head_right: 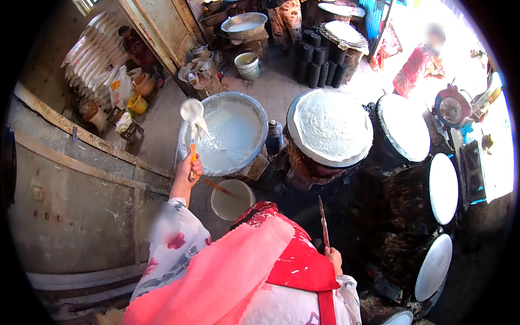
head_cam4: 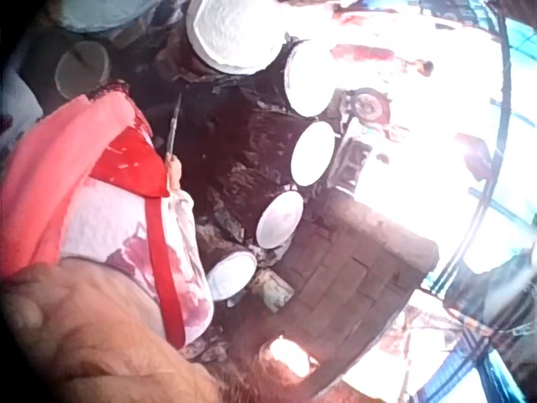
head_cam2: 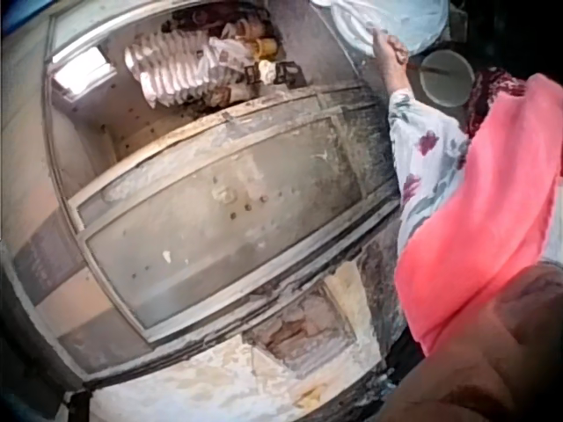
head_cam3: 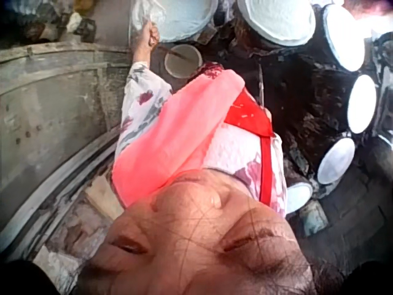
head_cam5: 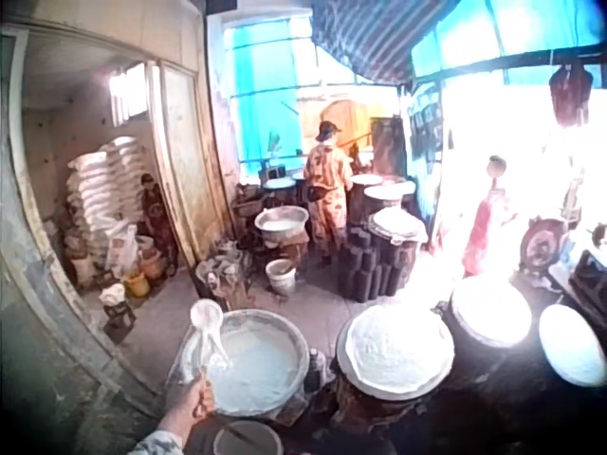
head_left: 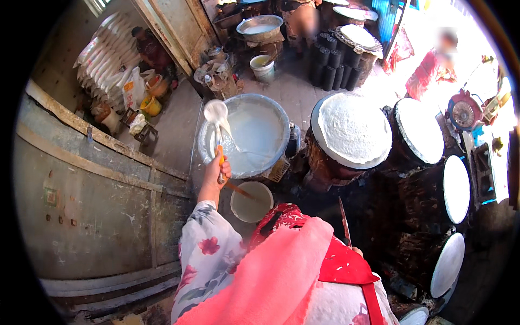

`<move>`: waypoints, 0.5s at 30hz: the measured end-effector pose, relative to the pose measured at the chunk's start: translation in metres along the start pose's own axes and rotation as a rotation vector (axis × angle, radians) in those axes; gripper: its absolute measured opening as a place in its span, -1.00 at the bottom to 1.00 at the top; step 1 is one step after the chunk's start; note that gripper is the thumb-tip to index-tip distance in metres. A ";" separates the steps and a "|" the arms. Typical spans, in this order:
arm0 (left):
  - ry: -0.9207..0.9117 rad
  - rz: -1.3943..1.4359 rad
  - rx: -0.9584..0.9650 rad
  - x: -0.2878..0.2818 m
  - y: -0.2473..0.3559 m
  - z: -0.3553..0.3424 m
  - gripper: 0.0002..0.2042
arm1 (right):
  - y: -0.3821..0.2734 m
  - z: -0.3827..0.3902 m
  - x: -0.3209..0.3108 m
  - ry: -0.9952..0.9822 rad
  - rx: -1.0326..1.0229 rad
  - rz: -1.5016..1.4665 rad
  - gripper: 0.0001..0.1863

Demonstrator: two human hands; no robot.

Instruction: The person scoops white batter from a large basin and spreads it onto several round, heated metal molds arranged in a circular stove. They use a ladle and a long metal spatula to manage the batter and the cooking process. The person also uses tongs to adjust the hot coals beneath the molds to regulate the heat.

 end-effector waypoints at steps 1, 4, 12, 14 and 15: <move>0.000 -0.100 0.108 0.008 0.006 0.004 -0.70 | -0.004 0.009 -0.009 0.050 -0.002 0.039 -0.55; -0.129 -0.204 0.228 0.023 0.052 -0.002 -0.67 | 0.007 0.015 -0.018 0.082 0.046 0.048 -0.57; -0.545 -0.199 0.371 0.153 0.226 0.072 -0.66 | 0.000 -0.014 -0.013 0.155 0.046 -0.077 -0.57; -0.645 -0.249 0.457 0.173 0.259 0.094 -0.67 | 0.007 -0.036 0.005 0.167 0.032 -0.069 -0.57; -0.628 -0.228 0.517 0.174 0.267 0.093 -0.69 | 0.018 -0.046 0.012 0.135 0.003 -0.108 -0.56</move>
Point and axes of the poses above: each hand's wrist, its own z-axis away from the middle knuckle, its own x-axis out of the palm, y = z × x, the point moved 4 cm from there along -z, towards the middle knuckle, and after that the axes turned 10 degrees about z, right-handed, at the moved point
